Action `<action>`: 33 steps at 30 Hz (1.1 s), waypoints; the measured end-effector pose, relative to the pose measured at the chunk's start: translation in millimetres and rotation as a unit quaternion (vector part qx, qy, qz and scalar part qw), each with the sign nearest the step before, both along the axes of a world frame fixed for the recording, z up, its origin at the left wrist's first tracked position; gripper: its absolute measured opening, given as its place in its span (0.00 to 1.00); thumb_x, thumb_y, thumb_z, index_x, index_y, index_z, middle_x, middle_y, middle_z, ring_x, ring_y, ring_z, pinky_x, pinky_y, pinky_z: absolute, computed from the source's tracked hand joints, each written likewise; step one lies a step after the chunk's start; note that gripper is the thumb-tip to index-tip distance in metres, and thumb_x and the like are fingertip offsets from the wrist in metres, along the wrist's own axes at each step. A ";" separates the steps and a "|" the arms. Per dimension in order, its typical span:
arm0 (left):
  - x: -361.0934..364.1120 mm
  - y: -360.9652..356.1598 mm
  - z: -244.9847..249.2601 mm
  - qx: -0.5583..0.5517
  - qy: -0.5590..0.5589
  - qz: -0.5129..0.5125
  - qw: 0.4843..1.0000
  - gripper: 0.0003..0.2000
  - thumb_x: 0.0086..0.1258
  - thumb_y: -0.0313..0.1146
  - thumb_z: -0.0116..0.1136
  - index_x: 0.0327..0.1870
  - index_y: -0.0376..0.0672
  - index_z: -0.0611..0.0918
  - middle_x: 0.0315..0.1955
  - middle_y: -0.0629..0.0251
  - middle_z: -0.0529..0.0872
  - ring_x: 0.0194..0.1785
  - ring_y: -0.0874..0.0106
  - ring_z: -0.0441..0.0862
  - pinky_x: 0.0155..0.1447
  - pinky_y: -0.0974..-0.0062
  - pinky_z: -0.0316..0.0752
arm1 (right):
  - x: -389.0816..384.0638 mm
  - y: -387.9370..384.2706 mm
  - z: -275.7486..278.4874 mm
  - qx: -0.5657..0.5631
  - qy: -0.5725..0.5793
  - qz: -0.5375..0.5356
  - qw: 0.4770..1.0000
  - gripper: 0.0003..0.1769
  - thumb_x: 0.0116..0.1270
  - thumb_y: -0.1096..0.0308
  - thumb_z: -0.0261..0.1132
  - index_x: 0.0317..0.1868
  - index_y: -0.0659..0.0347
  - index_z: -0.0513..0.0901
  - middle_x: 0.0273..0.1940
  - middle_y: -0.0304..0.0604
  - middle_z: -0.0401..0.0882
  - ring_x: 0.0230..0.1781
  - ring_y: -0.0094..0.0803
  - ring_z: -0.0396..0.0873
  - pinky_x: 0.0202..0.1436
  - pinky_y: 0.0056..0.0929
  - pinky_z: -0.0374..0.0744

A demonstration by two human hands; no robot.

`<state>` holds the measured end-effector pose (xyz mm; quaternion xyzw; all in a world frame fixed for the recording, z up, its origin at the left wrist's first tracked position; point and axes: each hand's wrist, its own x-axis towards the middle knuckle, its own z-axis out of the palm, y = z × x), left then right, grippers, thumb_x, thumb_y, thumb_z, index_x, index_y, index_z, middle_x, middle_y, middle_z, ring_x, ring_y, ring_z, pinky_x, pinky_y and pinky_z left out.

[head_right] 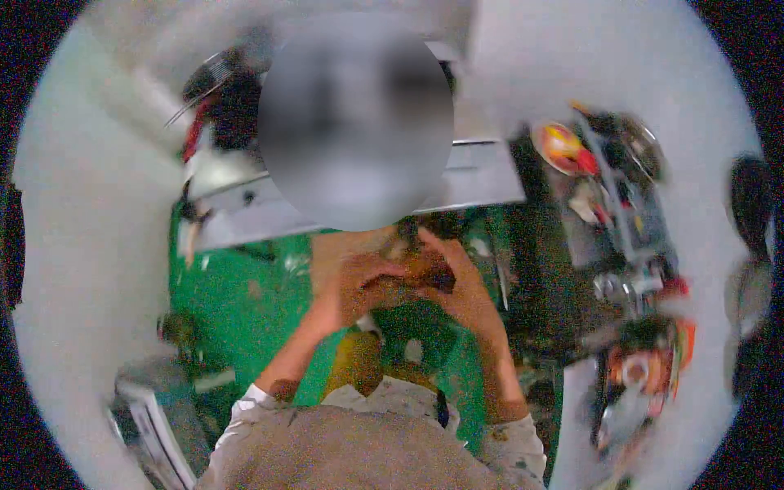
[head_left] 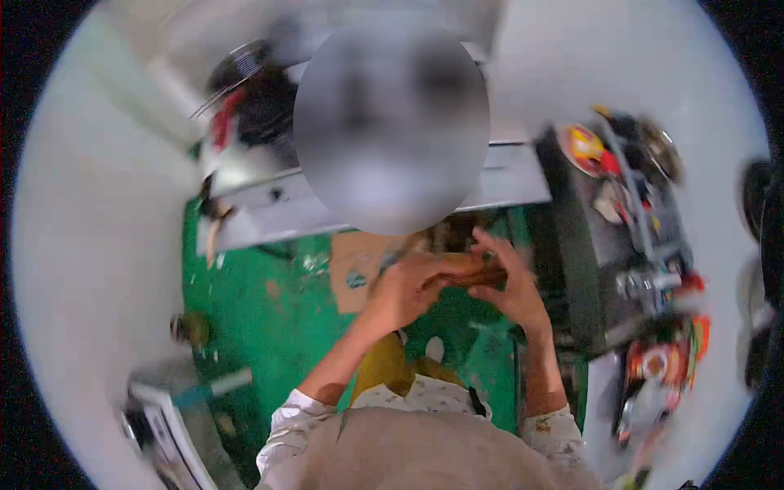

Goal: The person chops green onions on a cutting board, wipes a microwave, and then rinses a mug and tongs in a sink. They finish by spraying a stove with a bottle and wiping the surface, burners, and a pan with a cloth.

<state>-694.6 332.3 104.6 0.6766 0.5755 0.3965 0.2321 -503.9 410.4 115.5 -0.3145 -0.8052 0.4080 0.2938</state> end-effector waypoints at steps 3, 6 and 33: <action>-22.1 -61.2 -29.0 -0.027 -0.030 0.089 0.995 0.11 0.59 0.26 0.58 0.43 0.45 0.81 0.35 0.55 0.82 0.43 0.54 0.78 0.46 0.63 0.74 | -45.8 -22.6 -29.4 0.085 -0.113 0.183 0.973 0.21 0.51 0.74 0.68 0.49 0.58 0.80 0.43 0.48 0.78 0.44 0.46 0.77 0.47 0.37 0.75; -43.8 -150.9 -41.1 0.029 -0.028 0.200 0.979 0.11 0.60 0.26 0.56 0.44 0.45 0.80 0.35 0.54 0.80 0.44 0.54 0.77 0.47 0.62 0.73 | -100.9 -77.0 -31.5 0.107 -0.103 0.305 0.941 0.13 0.52 0.73 0.66 0.40 0.63 0.80 0.38 0.51 0.79 0.41 0.47 0.78 0.44 0.37 0.76; -16.8 -933.8 -61.6 -0.031 -0.093 0.753 0.651 0.16 0.62 0.22 0.51 0.52 0.42 0.73 0.51 0.56 0.77 0.50 0.53 0.77 0.51 0.63 0.75 | -399.2 -829.5 -66.9 0.147 -0.065 0.906 0.391 0.12 0.60 0.60 0.63 0.38 0.60 0.81 0.35 0.47 0.78 0.39 0.45 0.77 0.42 0.37 0.76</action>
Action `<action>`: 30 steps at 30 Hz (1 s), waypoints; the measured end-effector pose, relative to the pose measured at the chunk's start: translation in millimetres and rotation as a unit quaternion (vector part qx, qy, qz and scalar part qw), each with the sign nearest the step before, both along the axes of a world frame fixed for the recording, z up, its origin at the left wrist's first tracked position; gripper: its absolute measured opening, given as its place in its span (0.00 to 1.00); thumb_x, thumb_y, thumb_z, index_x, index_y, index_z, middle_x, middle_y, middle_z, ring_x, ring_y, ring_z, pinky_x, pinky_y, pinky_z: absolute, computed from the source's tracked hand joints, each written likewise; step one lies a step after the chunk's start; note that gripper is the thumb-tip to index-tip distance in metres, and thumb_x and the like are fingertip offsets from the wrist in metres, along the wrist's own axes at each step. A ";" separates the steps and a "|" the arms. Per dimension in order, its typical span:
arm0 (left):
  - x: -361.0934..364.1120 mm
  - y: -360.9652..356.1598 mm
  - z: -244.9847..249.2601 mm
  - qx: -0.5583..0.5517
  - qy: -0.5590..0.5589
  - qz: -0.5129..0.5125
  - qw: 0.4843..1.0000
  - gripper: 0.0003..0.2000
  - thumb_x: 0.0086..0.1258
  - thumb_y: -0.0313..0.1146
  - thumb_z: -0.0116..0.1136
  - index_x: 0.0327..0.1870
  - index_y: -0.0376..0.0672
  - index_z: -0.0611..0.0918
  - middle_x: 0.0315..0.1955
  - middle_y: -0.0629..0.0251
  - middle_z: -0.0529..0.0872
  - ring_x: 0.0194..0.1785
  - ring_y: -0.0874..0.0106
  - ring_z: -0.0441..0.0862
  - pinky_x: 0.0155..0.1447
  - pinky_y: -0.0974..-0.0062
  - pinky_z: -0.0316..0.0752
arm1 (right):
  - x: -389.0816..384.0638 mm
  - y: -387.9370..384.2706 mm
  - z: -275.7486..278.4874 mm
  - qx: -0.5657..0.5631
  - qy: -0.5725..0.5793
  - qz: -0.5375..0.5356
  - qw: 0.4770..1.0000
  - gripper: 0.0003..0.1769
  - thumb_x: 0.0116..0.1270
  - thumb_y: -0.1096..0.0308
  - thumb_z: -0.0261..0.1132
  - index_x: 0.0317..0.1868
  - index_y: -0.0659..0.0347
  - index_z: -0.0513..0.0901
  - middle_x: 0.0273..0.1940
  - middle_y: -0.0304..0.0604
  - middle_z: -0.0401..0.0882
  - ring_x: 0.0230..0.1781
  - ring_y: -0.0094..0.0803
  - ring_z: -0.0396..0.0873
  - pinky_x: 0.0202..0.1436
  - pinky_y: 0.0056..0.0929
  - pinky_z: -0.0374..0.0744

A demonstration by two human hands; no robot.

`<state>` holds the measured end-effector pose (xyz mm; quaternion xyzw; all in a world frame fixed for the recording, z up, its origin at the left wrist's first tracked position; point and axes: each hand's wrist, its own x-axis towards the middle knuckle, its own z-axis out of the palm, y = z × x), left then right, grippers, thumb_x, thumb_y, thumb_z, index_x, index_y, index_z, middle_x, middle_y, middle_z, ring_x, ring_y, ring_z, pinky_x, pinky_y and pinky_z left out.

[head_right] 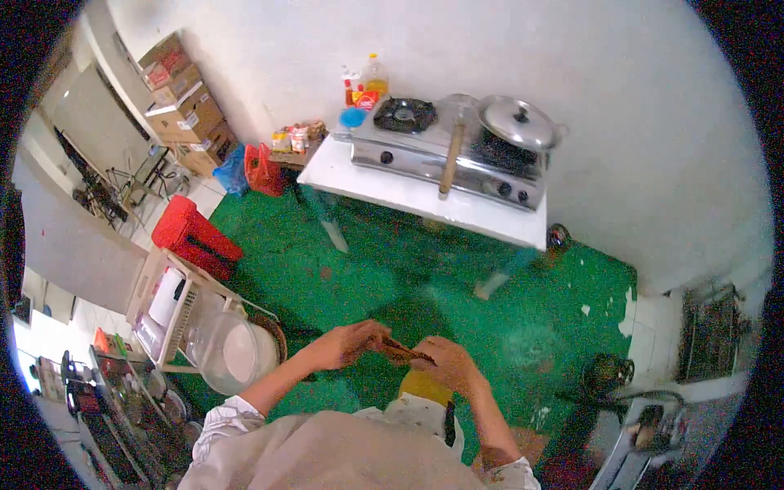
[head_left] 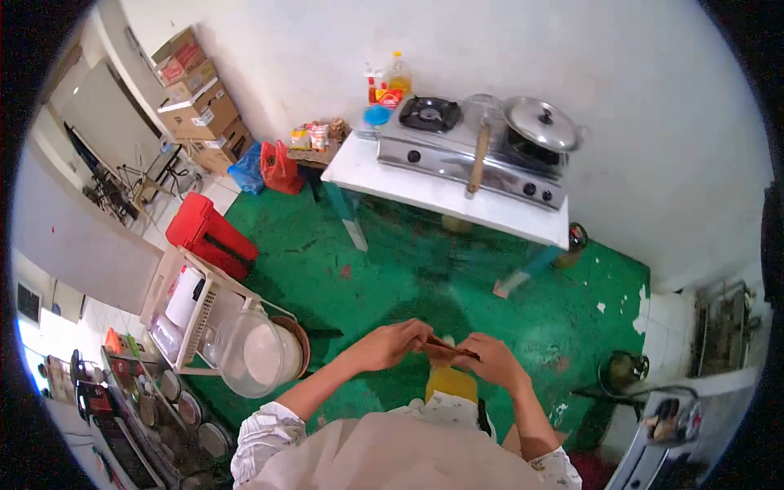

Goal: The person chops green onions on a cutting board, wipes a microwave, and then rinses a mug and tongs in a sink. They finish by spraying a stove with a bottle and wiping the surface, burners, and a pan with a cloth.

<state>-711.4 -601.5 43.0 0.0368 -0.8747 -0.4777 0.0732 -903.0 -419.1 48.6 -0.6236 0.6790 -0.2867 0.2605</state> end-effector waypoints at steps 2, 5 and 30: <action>-4.2 -40.1 -3.9 -0.018 -0.071 0.039 0.997 0.14 0.62 0.22 0.49 0.50 0.41 0.73 0.49 0.54 0.78 0.50 0.53 0.77 0.51 0.63 0.74 | -19.0 -54.2 -3.4 -0.001 -0.003 0.034 0.999 0.14 0.62 0.58 0.61 0.39 0.60 0.81 0.38 0.48 0.78 0.41 0.46 0.77 0.44 0.38 0.76; -17.7 -97.7 -8.9 -0.047 -0.067 0.120 0.989 0.15 0.62 0.23 0.49 0.51 0.42 0.73 0.46 0.54 0.78 0.48 0.53 0.77 0.51 0.63 0.74 | -46.6 -132.9 -16.5 0.021 -0.027 0.080 0.996 0.13 0.61 0.59 0.61 0.39 0.60 0.81 0.37 0.49 0.78 0.40 0.47 0.77 0.44 0.40 0.76; -86.0 -551.9 -209.9 -0.274 -0.116 0.215 0.930 0.12 0.63 0.29 0.52 0.46 0.37 0.77 0.52 0.50 0.75 0.58 0.52 0.69 0.61 0.55 0.64 | -58.1 -562.2 -189.4 0.206 0.090 0.031 0.974 0.13 0.57 0.69 0.61 0.44 0.60 0.79 0.38 0.50 0.78 0.41 0.48 0.78 0.43 0.43 0.76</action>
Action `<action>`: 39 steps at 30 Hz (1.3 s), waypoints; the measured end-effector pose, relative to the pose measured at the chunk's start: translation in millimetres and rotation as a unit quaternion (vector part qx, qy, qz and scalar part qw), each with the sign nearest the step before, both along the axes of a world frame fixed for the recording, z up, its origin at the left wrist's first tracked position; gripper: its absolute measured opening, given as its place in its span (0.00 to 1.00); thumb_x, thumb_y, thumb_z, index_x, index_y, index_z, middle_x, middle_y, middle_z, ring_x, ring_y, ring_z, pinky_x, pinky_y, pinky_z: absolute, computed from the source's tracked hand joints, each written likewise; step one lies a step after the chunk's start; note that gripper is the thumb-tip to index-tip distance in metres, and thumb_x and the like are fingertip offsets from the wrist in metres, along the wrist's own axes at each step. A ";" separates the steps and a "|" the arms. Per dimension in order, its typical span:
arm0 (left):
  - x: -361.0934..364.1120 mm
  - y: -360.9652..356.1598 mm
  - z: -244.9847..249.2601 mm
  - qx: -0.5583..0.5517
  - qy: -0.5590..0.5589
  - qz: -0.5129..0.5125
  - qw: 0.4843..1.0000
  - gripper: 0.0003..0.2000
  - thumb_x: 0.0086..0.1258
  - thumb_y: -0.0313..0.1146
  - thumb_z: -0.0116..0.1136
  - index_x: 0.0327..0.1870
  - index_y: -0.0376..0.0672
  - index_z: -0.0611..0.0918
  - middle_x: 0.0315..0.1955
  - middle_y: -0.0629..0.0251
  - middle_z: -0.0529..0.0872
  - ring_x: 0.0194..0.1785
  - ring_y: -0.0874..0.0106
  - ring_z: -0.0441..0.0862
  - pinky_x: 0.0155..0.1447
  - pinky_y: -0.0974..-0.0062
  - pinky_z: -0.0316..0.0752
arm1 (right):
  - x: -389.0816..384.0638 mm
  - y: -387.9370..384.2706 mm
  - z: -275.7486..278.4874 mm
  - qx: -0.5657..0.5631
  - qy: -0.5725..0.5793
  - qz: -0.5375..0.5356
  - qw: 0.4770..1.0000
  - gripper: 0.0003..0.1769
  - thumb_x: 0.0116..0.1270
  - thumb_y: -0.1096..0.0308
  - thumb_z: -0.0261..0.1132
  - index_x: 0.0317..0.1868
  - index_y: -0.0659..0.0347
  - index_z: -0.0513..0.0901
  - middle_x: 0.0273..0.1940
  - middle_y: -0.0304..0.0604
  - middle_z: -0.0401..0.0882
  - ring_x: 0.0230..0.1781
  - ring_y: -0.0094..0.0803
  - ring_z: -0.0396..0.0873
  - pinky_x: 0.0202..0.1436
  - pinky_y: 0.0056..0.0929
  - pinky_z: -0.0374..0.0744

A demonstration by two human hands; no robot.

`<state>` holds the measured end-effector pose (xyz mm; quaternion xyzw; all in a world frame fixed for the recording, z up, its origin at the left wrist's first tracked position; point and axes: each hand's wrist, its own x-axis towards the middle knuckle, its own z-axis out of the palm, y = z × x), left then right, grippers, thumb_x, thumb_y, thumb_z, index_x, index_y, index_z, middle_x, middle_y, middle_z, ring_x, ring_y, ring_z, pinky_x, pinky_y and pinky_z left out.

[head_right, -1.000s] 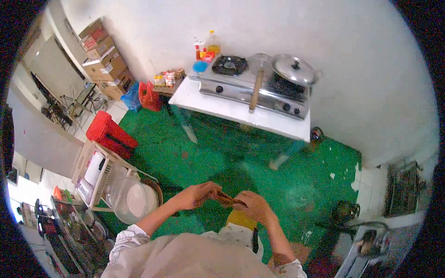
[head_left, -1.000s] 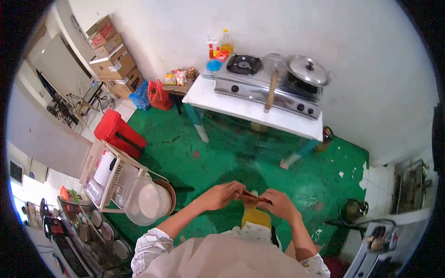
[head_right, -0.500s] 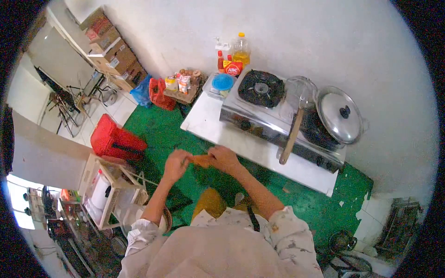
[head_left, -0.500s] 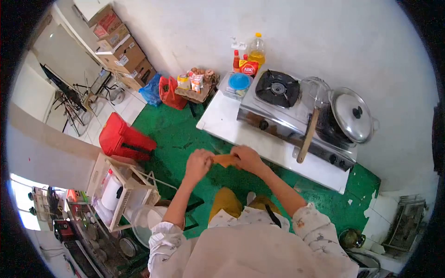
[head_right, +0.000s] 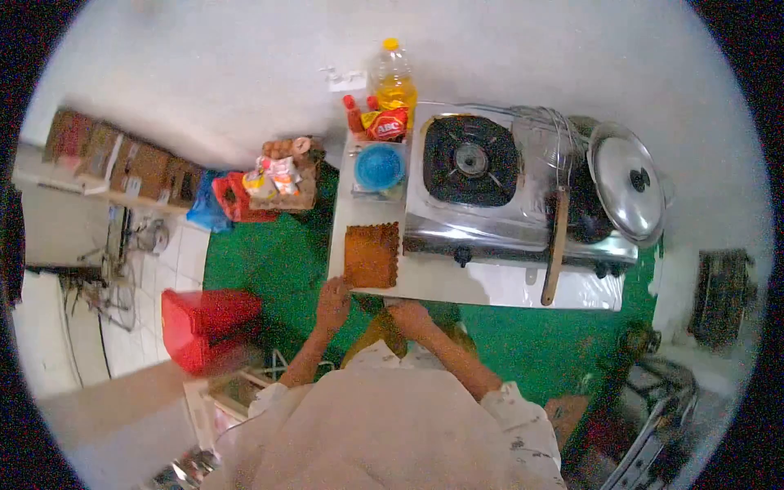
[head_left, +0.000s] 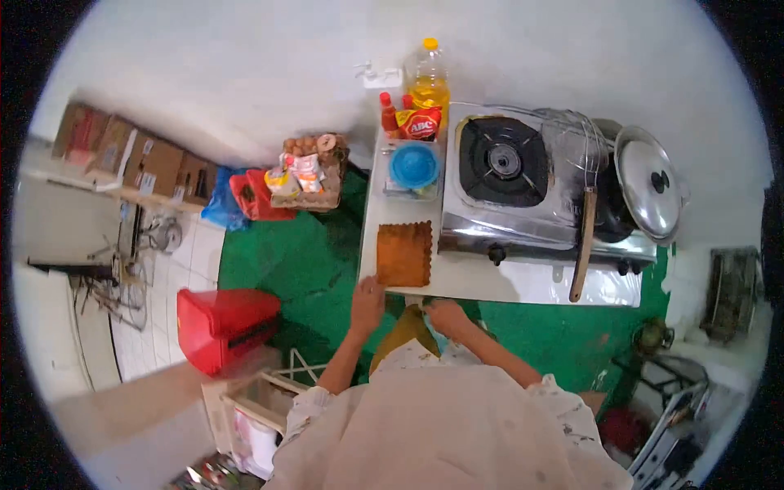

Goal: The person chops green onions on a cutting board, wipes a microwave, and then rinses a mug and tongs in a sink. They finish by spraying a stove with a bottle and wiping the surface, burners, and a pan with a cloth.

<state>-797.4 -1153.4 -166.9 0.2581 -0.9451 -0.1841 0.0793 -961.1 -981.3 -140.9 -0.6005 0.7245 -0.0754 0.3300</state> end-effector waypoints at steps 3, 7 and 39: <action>-41.9 -6.1 14.8 0.083 0.021 -0.017 0.996 0.18 0.68 0.34 0.50 0.57 0.38 0.72 0.62 0.49 0.66 0.66 0.51 0.61 0.67 0.55 0.59 | 8.1 41.6 -4.4 0.017 -0.083 -0.068 0.994 0.14 0.59 0.67 0.60 0.46 0.60 0.80 0.40 0.51 0.79 0.42 0.47 0.78 0.44 0.44 0.77; -96.2 -14.0 -19.7 0.031 -0.013 -0.039 0.999 0.27 0.70 0.43 0.47 0.68 0.43 0.62 0.69 0.51 0.55 0.72 0.52 0.51 0.71 0.55 0.50 | 11.1 91.0 -3.1 0.046 -0.074 -0.284 0.955 0.14 0.58 0.69 0.60 0.46 0.60 0.81 0.40 0.50 0.79 0.41 0.47 0.78 0.43 0.44 0.77; -57.7 546.1 -28.8 0.221 -0.342 -0.557 0.724 0.40 0.61 0.61 0.49 0.67 0.38 0.58 0.65 0.50 0.60 0.67 0.51 0.60 0.64 0.60 0.66 | 493.5 629.6 -75.1 -0.029 -0.011 -0.944 0.328 0.18 0.59 0.55 0.61 0.47 0.55 0.80 0.41 0.48 0.81 0.44 0.46 0.79 0.49 0.44 0.75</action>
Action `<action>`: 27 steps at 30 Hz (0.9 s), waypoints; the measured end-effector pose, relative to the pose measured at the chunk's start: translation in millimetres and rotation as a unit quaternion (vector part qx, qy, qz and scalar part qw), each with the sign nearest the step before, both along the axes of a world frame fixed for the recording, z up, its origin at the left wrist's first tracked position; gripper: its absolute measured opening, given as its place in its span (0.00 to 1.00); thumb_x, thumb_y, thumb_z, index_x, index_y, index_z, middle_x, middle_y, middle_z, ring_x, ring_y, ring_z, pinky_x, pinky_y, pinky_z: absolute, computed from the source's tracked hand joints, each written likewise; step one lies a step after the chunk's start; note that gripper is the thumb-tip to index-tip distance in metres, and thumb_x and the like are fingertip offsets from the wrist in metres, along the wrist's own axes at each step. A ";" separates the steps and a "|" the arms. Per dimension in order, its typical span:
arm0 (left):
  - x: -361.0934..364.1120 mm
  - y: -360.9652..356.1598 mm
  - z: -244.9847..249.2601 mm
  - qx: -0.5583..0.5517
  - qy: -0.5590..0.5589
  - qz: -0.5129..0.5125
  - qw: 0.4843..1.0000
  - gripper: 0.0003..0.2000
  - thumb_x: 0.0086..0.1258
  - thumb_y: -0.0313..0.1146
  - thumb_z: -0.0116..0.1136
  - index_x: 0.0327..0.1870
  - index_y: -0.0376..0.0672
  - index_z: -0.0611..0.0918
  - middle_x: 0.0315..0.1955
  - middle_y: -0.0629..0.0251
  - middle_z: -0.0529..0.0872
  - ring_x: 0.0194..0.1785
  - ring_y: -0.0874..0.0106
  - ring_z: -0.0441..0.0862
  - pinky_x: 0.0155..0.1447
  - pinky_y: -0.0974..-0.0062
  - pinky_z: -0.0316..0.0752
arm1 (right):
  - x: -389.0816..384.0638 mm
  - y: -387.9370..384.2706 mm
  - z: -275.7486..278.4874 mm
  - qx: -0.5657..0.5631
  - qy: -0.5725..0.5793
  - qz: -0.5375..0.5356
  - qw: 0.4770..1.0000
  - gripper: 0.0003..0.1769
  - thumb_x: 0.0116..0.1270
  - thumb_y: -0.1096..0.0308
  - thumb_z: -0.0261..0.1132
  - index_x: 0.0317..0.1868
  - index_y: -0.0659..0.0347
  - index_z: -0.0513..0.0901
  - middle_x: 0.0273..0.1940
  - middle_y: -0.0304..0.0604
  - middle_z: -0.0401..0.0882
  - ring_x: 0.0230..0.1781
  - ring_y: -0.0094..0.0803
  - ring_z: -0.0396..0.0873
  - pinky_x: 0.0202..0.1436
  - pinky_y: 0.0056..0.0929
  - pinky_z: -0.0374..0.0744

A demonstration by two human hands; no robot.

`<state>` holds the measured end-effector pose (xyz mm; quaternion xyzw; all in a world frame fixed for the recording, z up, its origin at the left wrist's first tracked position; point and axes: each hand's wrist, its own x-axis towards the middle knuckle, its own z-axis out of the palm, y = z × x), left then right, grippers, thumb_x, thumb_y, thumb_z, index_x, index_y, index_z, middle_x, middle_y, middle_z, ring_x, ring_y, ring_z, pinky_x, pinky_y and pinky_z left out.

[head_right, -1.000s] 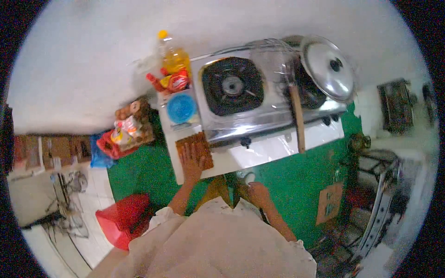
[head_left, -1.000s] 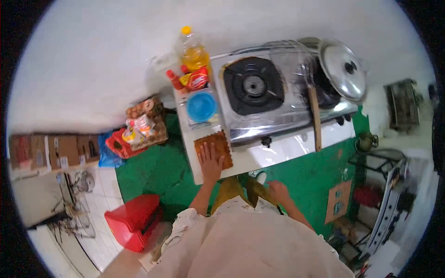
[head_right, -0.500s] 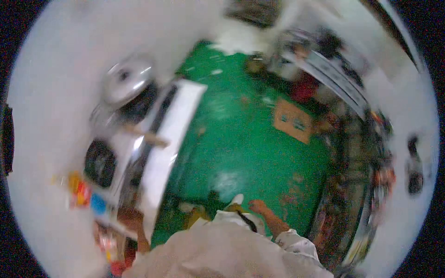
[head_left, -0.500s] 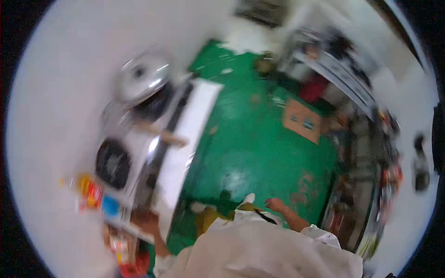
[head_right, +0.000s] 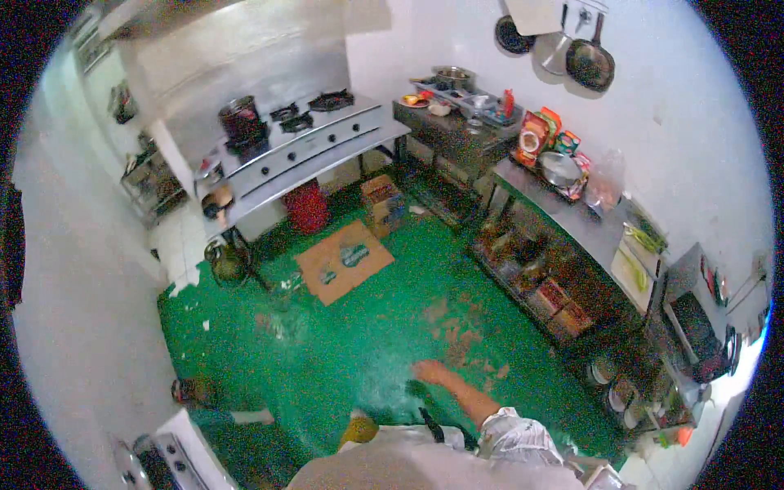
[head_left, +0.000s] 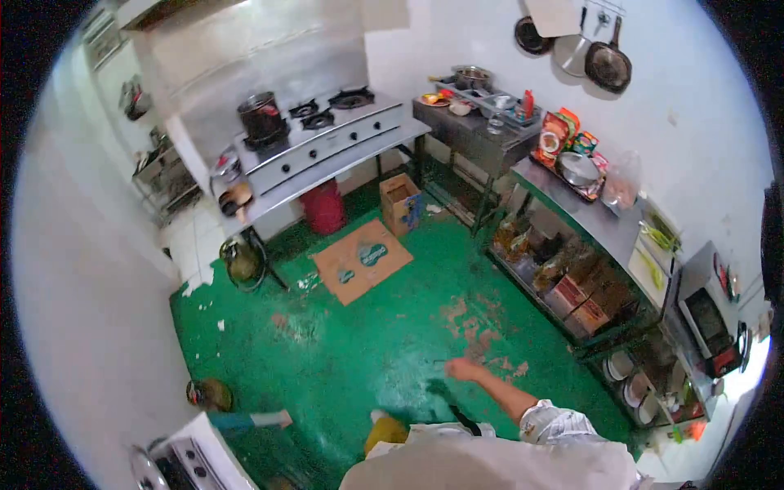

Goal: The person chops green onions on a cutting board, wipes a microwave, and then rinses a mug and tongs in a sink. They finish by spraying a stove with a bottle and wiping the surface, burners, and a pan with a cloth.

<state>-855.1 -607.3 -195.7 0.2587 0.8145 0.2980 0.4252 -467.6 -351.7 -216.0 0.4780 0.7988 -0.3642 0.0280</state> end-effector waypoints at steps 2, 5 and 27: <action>8.1 53.2 -15.3 -0.041 -0.181 0.017 0.982 0.42 0.61 0.62 0.48 0.68 0.39 0.57 0.66 0.50 0.58 0.67 0.51 0.59 0.63 0.59 0.66 | -22.0 39.2 23.2 0.004 0.072 -0.068 0.995 0.20 0.61 0.54 0.59 0.51 0.54 0.78 0.44 0.49 0.80 0.45 0.47 0.78 0.50 0.44 0.75; 8.8 135.9 -33.1 -0.082 -0.326 0.024 0.942 0.44 0.61 0.65 0.48 0.69 0.40 0.54 0.67 0.49 0.56 0.68 0.51 0.59 0.63 0.57 0.67 | -45.4 93.7 53.4 -0.005 0.112 -0.079 0.991 0.21 0.62 0.54 0.58 0.53 0.54 0.76 0.45 0.50 0.80 0.46 0.48 0.77 0.50 0.44 0.75; 288.1 990.7 117.6 0.165 -0.428 -0.324 0.827 0.31 0.67 0.55 0.52 0.67 0.48 0.64 0.62 0.61 0.68 0.64 0.64 0.66 0.58 0.64 0.69 | 217.5 514.2 146.7 0.159 0.226 -0.557 0.783 0.13 0.64 0.68 0.60 0.47 0.63 0.81 0.36 0.43 0.83 0.35 0.28 0.80 0.41 0.28 0.77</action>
